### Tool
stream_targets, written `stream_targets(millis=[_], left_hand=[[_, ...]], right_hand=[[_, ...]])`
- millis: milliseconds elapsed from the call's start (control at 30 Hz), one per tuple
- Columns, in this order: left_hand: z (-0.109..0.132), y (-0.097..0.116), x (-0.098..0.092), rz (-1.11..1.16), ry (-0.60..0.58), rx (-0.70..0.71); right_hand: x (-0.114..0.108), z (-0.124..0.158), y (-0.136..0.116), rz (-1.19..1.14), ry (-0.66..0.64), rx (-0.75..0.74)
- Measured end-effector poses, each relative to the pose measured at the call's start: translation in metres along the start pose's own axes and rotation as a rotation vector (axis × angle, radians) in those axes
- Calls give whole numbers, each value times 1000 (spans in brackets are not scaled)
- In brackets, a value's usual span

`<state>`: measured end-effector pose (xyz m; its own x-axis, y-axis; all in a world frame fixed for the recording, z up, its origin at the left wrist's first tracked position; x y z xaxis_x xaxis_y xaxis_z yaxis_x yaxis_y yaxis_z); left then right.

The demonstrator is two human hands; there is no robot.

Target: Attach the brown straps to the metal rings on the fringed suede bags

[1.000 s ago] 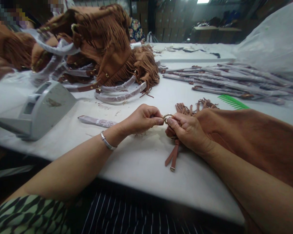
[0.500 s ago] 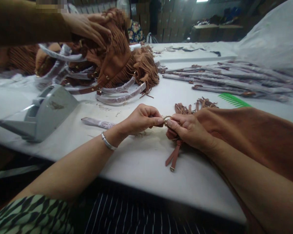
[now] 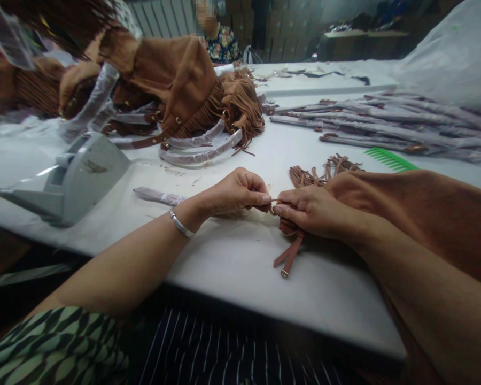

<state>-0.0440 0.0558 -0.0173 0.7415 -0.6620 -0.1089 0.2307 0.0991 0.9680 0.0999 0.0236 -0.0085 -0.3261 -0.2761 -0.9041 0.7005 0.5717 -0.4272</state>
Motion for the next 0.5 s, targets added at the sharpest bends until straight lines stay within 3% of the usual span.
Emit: stream_targets(millis=[67,133,267,433,500], left_hand=[[-1,-3,-2,-39,-45,-44],[1,-4,-5,-99,-91,-85],[9,-2,-12,-306,-194,-158],[6,4,-17,-419,-68,43],[3,3,-15,-428,-70,88]], right_hand=[[-2,-2,-1,249,-24,38],[-4,-2,-4,313,9,75],[-1,1,-7,-14,7,75],[-3,3,-1,-128,130,47],[-3,2,0,-87,115,55]])
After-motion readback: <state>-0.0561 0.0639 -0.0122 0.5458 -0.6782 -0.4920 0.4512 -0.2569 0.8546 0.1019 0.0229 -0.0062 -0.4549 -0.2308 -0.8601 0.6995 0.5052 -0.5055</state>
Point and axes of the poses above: each hand's wrist, its own z-axis away from the middle knuckle, its own x-axis out of the palm, y = z × x, the point moved 4 cm from there along -z, towards the middle knuckle, and after that the axes turned 11 degrees about -x, right-handed, at the moved point
